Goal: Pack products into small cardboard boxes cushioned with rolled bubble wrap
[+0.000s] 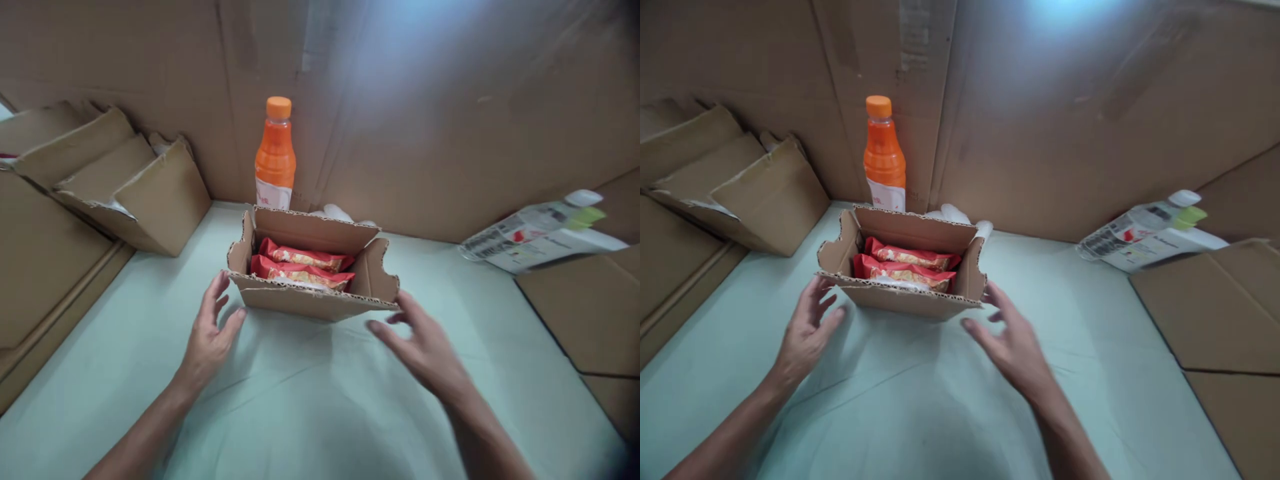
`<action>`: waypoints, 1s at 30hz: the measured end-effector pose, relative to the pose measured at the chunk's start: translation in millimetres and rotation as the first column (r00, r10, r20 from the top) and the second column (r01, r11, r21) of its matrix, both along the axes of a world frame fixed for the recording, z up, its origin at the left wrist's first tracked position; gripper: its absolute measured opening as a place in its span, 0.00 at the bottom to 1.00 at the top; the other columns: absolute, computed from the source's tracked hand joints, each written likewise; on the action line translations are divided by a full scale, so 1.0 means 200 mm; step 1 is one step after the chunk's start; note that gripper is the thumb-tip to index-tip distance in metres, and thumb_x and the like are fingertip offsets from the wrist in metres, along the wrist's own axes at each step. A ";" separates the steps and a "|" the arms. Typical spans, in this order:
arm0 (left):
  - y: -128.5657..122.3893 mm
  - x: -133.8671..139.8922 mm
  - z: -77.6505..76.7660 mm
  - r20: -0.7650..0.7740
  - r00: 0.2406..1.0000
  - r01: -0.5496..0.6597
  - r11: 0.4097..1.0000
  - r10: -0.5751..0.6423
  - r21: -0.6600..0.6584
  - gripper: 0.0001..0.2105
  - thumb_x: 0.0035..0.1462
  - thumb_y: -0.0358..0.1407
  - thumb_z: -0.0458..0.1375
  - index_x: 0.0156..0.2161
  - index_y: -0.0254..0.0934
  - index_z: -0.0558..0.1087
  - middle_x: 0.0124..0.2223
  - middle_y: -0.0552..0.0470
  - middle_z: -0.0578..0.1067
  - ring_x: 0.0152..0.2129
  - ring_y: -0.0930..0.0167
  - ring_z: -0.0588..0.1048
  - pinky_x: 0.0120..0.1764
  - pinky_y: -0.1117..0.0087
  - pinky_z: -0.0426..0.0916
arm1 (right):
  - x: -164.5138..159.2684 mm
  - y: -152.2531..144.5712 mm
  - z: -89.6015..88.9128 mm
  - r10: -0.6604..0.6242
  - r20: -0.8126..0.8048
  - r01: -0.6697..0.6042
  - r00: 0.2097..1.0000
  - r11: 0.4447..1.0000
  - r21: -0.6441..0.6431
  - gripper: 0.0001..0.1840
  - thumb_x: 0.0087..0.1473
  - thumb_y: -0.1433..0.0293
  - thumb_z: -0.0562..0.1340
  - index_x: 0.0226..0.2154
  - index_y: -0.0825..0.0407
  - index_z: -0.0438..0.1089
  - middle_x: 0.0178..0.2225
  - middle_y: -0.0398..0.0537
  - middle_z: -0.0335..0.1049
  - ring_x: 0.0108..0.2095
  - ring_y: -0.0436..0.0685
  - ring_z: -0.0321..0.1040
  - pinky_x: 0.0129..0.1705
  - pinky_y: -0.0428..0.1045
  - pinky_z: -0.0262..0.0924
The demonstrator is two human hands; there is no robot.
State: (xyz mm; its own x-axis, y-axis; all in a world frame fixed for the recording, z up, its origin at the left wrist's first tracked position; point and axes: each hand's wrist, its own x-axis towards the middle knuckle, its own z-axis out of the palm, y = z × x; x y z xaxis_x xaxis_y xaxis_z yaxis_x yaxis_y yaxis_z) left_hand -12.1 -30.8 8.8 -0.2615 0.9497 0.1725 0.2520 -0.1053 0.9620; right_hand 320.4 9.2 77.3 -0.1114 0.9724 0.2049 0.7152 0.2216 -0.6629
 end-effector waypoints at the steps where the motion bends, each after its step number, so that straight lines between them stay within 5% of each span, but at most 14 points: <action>1: 0.04 0.03 -0.01 0.044 0.999 0.019 1.000 -0.019 -0.015 0.28 0.63 0.41 0.58 0.65 0.43 0.59 0.66 0.43 0.65 0.62 0.62 0.65 0.61 0.57 0.63 | -0.06 0.02 -0.08 0.019 -0.045 -0.020 0.999 0.999 -0.029 0.26 0.53 0.54 0.65 0.49 0.53 0.72 0.43 0.54 0.79 0.33 0.57 0.74 0.32 0.51 0.69; 3: 0.11 0.10 0.01 0.122 0.992 0.048 0.998 -0.043 -0.040 0.24 0.63 0.43 0.57 0.61 0.38 0.65 0.58 0.43 0.72 0.56 0.63 0.71 0.58 0.59 0.66 | -0.16 0.05 -0.18 -0.006 -0.137 -0.005 0.991 0.997 -0.078 0.25 0.53 0.54 0.64 0.45 0.55 0.72 0.39 0.54 0.79 0.33 0.58 0.74 0.33 0.52 0.70; 6: 0.12 0.27 0.08 0.219 0.974 0.067 0.997 -0.059 -0.031 0.23 0.61 0.43 0.57 0.59 0.34 0.67 0.54 0.42 0.76 0.50 0.63 0.75 0.54 0.61 0.70 | -0.11 0.03 -0.16 -0.085 -0.203 0.063 0.976 0.992 -0.113 0.23 0.51 0.53 0.64 0.40 0.55 0.72 0.36 0.54 0.79 0.32 0.60 0.75 0.33 0.53 0.70; 10: -0.04 0.40 0.11 0.275 0.949 0.163 0.987 -0.154 -0.008 0.27 0.61 0.43 0.58 0.63 0.39 0.65 0.62 0.42 0.71 0.55 0.61 0.72 0.57 0.61 0.68 | 0.11 -0.12 -0.06 -0.148 -0.128 0.137 0.981 0.987 -0.089 0.22 0.49 0.51 0.67 0.36 0.52 0.74 0.34 0.54 0.80 0.35 0.67 0.77 0.31 0.55 0.70; 13: -0.24 0.30 0.08 0.309 0.950 0.081 0.994 -0.056 -0.070 0.28 0.61 0.44 0.59 0.64 0.39 0.64 0.63 0.43 0.70 0.59 0.60 0.70 0.60 0.60 0.66 | 0.04 -0.14 -0.06 -0.029 -0.096 0.018 0.995 0.993 -0.115 0.21 0.48 0.50 0.67 0.34 0.51 0.75 0.34 0.54 0.81 0.34 0.67 0.77 0.31 0.55 0.71; 17: -0.51 -0.04 0.06 0.302 0.918 -0.226 0.965 0.256 -0.131 0.31 0.60 0.47 0.59 0.65 0.36 0.62 0.63 0.40 0.70 0.59 0.61 0.70 0.61 0.60 0.64 | -0.48 -0.03 -0.13 0.271 -0.160 -0.292 0.949 0.947 -0.130 0.21 0.50 0.52 0.65 0.35 0.53 0.74 0.36 0.55 0.80 0.36 0.65 0.77 0.36 0.56 0.71; 21: -0.68 -0.31 0.04 0.269 0.819 -0.506 0.859 0.507 -0.079 0.31 0.60 0.46 0.60 0.64 0.38 0.61 0.65 0.41 0.66 0.62 0.60 0.67 0.63 0.60 0.62 | -1.11 0.15 -0.18 0.537 -0.307 -0.579 0.786 0.813 -0.061 0.22 0.52 0.59 0.63 0.47 0.55 0.71 0.47 0.55 0.77 0.45 0.62 0.74 0.46 0.56 0.69; 25: -0.72 -0.42 -0.05 0.244 0.771 -0.585 0.806 0.588 -0.093 0.35 0.60 0.45 0.60 0.68 0.43 0.54 0.71 0.42 0.56 0.67 0.59 0.58 0.65 0.58 0.58 | -1.54 0.24 -0.25 0.548 -0.307 -0.589 0.779 0.806 -0.055 0.28 0.52 0.66 0.61 0.56 0.55 0.66 0.57 0.59 0.70 0.53 0.64 0.68 0.54 0.58 0.65; 30: -0.65 -0.50 -0.11 0.243 0.773 -0.586 0.806 0.586 -0.081 0.38 0.59 0.43 0.60 0.70 0.45 0.48 0.73 0.41 0.50 0.69 0.57 0.53 0.65 0.52 0.59 | -1.81 0.23 -0.39 0.520 -0.272 -0.552 0.810 0.832 -0.053 0.28 0.60 0.65 0.55 0.61 0.56 0.61 0.57 0.61 0.69 0.56 0.64 0.67 0.59 0.60 0.60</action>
State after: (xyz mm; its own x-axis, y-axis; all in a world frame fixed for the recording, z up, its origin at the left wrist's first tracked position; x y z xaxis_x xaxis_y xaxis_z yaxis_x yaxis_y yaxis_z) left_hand -111.5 -161.6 -13.5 -0.8006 0.5986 0.0263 0.0226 -0.0137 0.9997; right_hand -42.3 55.0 -1.0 -0.5861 0.7911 0.1753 0.3254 0.4280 -0.8432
